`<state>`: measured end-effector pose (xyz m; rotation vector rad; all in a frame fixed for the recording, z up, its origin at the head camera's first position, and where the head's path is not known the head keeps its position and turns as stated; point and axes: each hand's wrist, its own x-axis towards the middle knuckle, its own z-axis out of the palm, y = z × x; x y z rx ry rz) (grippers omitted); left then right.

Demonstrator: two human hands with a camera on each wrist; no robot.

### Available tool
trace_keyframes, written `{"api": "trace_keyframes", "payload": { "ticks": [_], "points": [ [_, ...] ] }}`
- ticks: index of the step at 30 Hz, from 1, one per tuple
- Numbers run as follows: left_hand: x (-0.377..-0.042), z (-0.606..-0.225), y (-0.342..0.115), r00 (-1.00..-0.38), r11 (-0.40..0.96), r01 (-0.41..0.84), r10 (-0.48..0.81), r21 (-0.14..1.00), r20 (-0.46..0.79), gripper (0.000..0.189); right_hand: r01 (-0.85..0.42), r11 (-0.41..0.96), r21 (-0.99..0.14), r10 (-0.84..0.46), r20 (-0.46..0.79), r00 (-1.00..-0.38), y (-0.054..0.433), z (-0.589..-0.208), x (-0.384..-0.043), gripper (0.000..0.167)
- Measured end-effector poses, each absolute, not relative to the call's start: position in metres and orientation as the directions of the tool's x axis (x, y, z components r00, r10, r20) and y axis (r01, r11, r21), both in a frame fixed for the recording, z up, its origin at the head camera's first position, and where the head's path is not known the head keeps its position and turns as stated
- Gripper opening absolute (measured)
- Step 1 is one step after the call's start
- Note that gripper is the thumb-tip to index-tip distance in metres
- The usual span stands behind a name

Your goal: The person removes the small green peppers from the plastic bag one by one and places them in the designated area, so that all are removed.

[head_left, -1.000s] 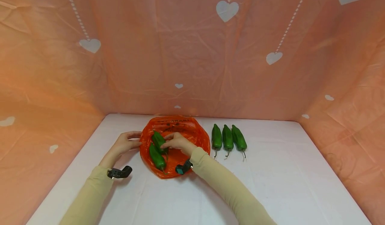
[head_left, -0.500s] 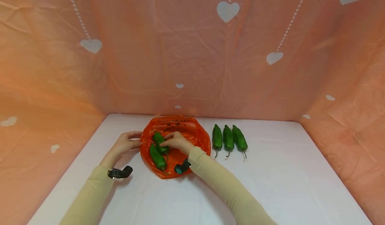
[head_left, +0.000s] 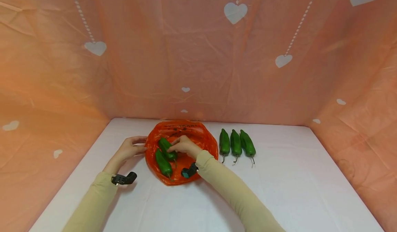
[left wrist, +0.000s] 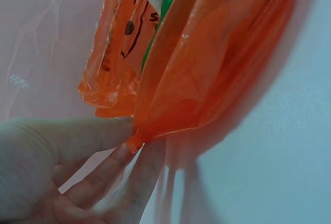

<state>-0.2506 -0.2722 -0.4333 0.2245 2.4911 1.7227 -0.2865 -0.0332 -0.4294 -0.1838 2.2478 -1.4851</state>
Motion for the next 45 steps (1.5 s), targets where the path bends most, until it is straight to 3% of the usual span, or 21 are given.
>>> {"api": "trace_keyframes", "payload": {
  "ticks": [15,24,31,45],
  "points": [
    [-0.253,-0.438,-0.274,-0.981,0.350,0.084,0.192,0.933,0.017,0.048,0.116,0.450,-0.885,-0.388,-0.311,-0.868,-0.019,-0.425,-0.287,0.040],
    [-0.253,-0.438,-0.273,-0.983,0.369,0.078,0.182,0.926,0.010,0.048,0.149,0.377,-0.914,-0.419,-0.311,-0.853,-0.006,-0.426,-0.286,0.037],
    [-0.253,-0.437,-0.272,-0.983,0.348,0.079,0.184,0.934,0.014,0.048,0.172,0.341,-0.924,-0.423,-0.314,-0.850,0.007,-0.423,-0.287,0.046],
    [-0.252,-0.436,-0.271,-0.983,0.369,0.079,0.181,0.926,0.012,0.047,0.106,0.324,-0.940,-0.456,-0.254,-0.853,0.023,-0.420,-0.285,0.045]
  ]
}}
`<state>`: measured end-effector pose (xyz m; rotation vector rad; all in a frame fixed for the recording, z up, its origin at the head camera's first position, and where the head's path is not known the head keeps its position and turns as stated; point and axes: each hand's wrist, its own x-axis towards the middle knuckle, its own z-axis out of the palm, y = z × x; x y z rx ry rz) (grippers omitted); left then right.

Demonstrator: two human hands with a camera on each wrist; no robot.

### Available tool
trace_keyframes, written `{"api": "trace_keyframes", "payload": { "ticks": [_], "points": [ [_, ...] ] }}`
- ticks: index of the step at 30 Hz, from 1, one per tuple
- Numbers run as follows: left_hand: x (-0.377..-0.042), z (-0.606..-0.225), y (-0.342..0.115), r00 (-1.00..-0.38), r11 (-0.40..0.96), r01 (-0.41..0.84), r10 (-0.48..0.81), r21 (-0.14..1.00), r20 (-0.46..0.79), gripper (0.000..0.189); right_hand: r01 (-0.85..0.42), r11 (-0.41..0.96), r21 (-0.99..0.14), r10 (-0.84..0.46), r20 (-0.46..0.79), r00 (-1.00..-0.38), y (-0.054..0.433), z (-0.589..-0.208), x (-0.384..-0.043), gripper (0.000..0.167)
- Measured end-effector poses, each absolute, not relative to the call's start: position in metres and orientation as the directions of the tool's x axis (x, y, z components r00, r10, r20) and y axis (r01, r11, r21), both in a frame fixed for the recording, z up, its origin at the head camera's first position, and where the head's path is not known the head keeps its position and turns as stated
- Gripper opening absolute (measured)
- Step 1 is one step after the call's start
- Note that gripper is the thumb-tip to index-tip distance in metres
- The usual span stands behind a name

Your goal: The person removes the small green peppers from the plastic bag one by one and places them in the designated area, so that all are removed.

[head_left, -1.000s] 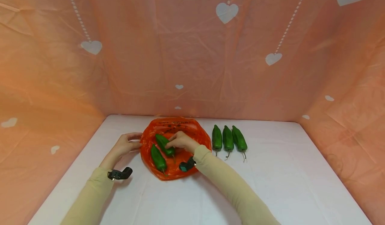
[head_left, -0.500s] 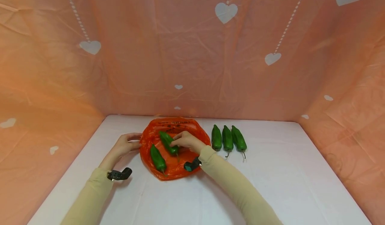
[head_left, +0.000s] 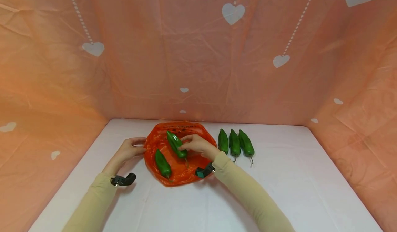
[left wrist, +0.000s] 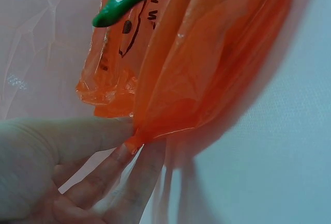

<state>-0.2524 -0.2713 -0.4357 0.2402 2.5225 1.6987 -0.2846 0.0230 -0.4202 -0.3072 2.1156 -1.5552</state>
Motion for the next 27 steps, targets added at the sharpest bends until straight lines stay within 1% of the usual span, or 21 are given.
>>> {"api": "trace_keyframes", "payload": {
  "ticks": [6,16,21,27],
  "points": [
    [-0.253,-0.437,-0.271,-0.984,0.378,0.077,0.177,0.923,0.009,0.047,0.137,0.262,-0.955,-0.488,-0.254,-0.835,0.028,-0.414,-0.284,0.046],
    [-0.254,-0.436,-0.270,-0.985,0.381,0.075,0.175,0.922,0.008,0.050,0.114,0.226,-0.967,-0.527,-0.220,-0.821,0.041,-0.408,-0.277,0.048],
    [-0.256,-0.437,-0.270,-0.986,0.375,0.072,0.169,0.924,0.008,0.051,0.104,0.220,-0.970,-0.520,-0.207,-0.829,0.047,-0.405,-0.273,0.050],
    [-0.258,-0.438,-0.270,-0.985,0.361,0.078,0.171,0.929,0.016,0.051,0.121,0.173,-0.977,-0.496,-0.193,-0.846,0.063,-0.400,-0.271,0.052]
  ]
}}
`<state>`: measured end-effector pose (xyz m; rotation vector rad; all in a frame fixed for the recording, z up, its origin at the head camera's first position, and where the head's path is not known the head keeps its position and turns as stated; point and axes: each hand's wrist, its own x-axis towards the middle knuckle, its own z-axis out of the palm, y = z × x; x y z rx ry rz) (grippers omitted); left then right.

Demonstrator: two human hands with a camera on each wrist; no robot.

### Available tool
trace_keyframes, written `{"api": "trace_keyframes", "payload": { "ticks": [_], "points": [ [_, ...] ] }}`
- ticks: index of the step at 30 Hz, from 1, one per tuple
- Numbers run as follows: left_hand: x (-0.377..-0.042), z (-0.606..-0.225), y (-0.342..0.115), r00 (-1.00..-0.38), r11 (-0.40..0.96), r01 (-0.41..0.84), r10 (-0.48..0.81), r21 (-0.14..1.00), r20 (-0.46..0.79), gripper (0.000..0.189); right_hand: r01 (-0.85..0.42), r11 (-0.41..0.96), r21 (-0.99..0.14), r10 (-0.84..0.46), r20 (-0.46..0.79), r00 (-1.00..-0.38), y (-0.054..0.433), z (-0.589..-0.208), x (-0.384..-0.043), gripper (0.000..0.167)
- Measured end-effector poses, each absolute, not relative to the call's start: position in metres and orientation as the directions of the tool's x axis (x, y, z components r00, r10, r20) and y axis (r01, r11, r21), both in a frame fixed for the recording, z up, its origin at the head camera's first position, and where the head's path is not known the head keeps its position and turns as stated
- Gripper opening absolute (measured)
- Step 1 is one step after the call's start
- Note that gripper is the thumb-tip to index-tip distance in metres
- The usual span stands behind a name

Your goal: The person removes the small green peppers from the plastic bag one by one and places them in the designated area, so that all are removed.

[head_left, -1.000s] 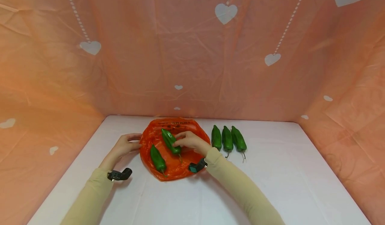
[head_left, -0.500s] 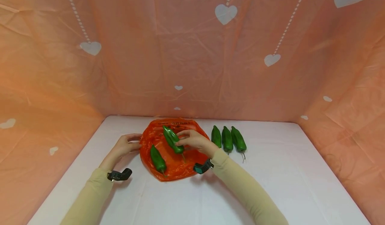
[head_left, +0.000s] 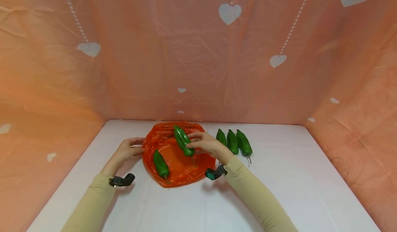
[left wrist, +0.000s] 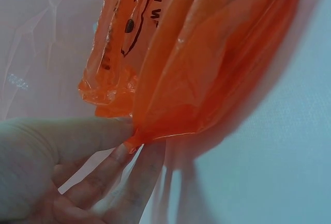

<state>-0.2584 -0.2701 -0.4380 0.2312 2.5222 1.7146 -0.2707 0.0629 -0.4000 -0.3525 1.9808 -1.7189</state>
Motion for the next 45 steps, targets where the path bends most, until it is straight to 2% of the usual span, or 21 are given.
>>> {"api": "trace_keyframes", "payload": {
  "ticks": [9,17,34,45],
  "points": [
    [-0.257,-0.437,-0.270,-0.986,0.380,0.082,0.165,0.921,0.020,0.051,0.169,0.120,-0.978,-0.427,-0.205,-0.881,0.091,-0.393,-0.271,0.050],
    [-0.257,-0.436,-0.268,-0.984,0.376,0.077,0.175,0.923,0.010,0.052,0.155,0.085,-0.984,-0.427,-0.177,-0.887,0.114,-0.384,-0.270,0.051],
    [-0.259,-0.437,-0.268,-0.986,0.398,0.060,0.166,0.915,-0.007,0.052,0.102,0.121,-0.987,-0.364,-0.139,-0.921,0.174,-0.383,-0.265,0.056],
    [-0.260,-0.437,-0.268,-0.984,0.382,0.077,0.179,0.921,0.008,0.052,0.141,0.114,-0.983,-0.291,-0.169,-0.942,0.213,-0.387,-0.265,0.061]
  ]
}}
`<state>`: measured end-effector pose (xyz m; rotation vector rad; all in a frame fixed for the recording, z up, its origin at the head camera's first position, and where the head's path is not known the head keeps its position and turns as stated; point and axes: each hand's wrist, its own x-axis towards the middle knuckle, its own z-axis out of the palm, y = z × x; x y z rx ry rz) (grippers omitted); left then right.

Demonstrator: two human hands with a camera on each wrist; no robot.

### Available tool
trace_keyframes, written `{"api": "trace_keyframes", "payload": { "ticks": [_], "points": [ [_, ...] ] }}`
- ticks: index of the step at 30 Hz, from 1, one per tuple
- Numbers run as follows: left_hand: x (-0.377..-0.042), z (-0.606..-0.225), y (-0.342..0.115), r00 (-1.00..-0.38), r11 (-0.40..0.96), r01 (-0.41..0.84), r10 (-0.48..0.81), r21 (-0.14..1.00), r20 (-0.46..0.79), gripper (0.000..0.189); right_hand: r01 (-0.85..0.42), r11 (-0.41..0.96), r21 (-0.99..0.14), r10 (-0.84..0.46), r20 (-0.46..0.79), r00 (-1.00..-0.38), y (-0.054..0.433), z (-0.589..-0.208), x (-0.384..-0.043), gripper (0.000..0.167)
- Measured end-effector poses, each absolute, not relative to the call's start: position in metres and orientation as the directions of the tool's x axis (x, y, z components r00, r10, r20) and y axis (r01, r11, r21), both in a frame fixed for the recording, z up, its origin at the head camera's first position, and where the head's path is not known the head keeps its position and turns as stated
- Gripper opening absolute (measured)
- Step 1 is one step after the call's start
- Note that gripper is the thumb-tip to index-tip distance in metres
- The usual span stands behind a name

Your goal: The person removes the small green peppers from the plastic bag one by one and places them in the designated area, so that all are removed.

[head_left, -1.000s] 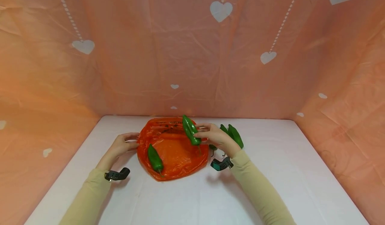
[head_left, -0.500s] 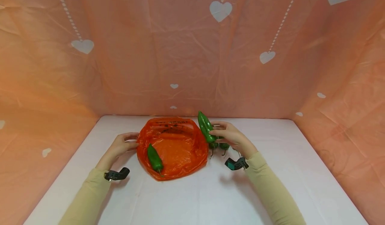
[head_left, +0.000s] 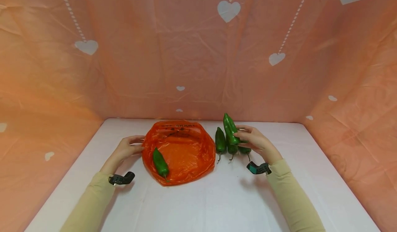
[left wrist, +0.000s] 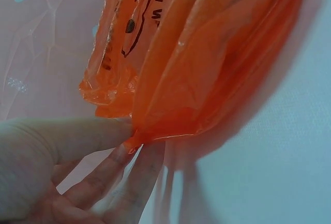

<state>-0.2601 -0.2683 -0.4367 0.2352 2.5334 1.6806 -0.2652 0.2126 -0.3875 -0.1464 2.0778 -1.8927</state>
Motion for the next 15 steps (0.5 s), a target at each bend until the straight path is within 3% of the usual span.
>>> {"api": "trace_keyframes", "payload": {
  "ticks": [15],
  "points": [
    [-0.259,-0.436,-0.268,-0.985,0.383,0.077,0.175,0.920,0.010,0.052,0.168,0.102,-0.981,-0.216,-0.187,-0.958,0.257,-0.389,-0.267,0.064]
  ]
}}
